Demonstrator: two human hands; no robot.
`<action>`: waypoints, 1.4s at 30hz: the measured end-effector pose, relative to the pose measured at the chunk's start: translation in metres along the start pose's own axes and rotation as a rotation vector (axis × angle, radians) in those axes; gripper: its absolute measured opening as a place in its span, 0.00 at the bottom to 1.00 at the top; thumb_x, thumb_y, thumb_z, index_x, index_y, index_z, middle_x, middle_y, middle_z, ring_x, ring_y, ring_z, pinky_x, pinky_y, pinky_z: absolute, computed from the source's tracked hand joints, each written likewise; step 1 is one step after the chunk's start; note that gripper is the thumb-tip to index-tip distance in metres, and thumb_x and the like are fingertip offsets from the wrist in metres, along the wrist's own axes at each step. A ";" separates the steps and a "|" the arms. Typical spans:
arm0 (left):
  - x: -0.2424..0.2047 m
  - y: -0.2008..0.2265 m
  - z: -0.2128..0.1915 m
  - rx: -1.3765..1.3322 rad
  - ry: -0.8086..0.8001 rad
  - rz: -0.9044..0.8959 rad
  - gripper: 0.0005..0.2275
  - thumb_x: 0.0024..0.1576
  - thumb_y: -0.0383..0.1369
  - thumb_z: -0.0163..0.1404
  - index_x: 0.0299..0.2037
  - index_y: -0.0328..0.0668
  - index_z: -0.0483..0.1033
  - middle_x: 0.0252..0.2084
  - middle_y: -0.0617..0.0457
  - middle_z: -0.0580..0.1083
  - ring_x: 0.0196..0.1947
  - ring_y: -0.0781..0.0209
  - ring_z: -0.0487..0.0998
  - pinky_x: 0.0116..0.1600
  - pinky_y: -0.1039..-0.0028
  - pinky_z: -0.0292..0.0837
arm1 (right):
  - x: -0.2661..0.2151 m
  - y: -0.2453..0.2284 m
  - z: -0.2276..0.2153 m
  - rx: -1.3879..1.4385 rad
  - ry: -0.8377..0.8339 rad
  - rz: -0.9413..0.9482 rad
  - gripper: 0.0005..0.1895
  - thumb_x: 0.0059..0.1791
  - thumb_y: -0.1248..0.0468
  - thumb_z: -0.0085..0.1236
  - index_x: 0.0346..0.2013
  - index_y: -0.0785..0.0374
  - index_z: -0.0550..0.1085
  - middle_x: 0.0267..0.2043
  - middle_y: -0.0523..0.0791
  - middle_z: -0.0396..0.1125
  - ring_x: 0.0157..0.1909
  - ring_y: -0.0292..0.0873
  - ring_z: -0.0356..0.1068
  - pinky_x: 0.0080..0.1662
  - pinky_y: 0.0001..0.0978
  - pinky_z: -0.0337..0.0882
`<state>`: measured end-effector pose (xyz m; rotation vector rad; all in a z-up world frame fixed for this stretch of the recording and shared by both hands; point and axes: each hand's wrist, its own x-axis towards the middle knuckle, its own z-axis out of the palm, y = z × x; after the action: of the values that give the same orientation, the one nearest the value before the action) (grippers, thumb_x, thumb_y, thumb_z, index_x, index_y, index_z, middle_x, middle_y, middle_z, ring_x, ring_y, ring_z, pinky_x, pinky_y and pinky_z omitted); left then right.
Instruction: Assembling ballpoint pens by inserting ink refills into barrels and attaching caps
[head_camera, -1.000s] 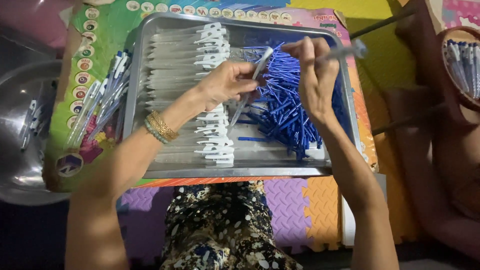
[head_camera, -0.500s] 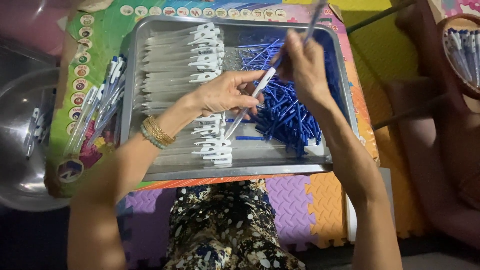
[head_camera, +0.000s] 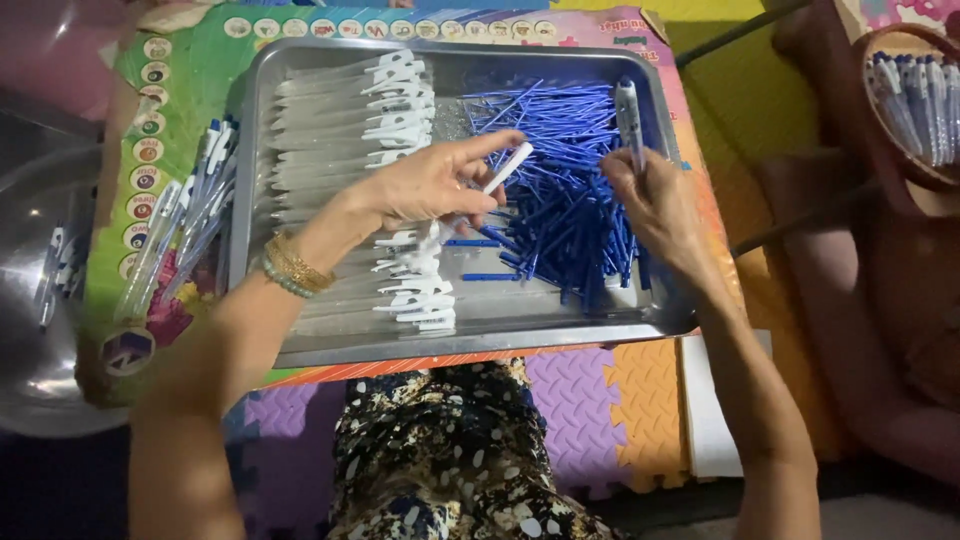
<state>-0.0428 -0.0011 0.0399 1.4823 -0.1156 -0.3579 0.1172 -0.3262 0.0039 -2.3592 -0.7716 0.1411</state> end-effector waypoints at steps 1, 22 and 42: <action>0.002 0.002 -0.002 0.003 -0.006 -0.001 0.39 0.62 0.17 0.54 0.84 0.52 0.53 0.49 0.41 0.77 0.35 0.58 0.84 0.36 0.71 0.92 | -0.005 -0.025 -0.003 0.001 0.006 0.004 0.13 0.64 0.46 0.56 0.60 0.41 0.80 0.39 0.47 0.77 0.44 0.56 0.79 0.45 0.49 0.75; 0.049 -0.011 -0.005 1.847 0.801 0.868 0.07 0.65 0.21 0.72 0.44 0.45 0.90 0.44 0.53 0.83 0.54 0.51 0.82 0.89 0.36 0.41 | 0.057 -0.089 0.041 1.202 -0.472 0.301 0.15 0.61 0.53 0.56 0.40 0.60 0.79 0.37 0.48 0.78 0.35 0.42 0.79 0.40 0.31 0.80; 0.023 0.002 -0.064 1.795 1.004 0.472 0.11 0.57 0.23 0.73 0.46 0.45 0.88 0.50 0.46 0.80 0.56 0.40 0.78 0.77 0.37 0.53 | 0.076 -0.039 0.018 0.408 -0.027 -0.088 0.06 0.66 0.64 0.58 0.46 0.60 0.78 0.28 0.41 0.71 0.28 0.33 0.70 0.34 0.26 0.73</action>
<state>-0.0020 0.0524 0.0324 3.0694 0.0745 1.2555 0.1555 -0.2491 0.0208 -1.9391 -0.7760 0.2672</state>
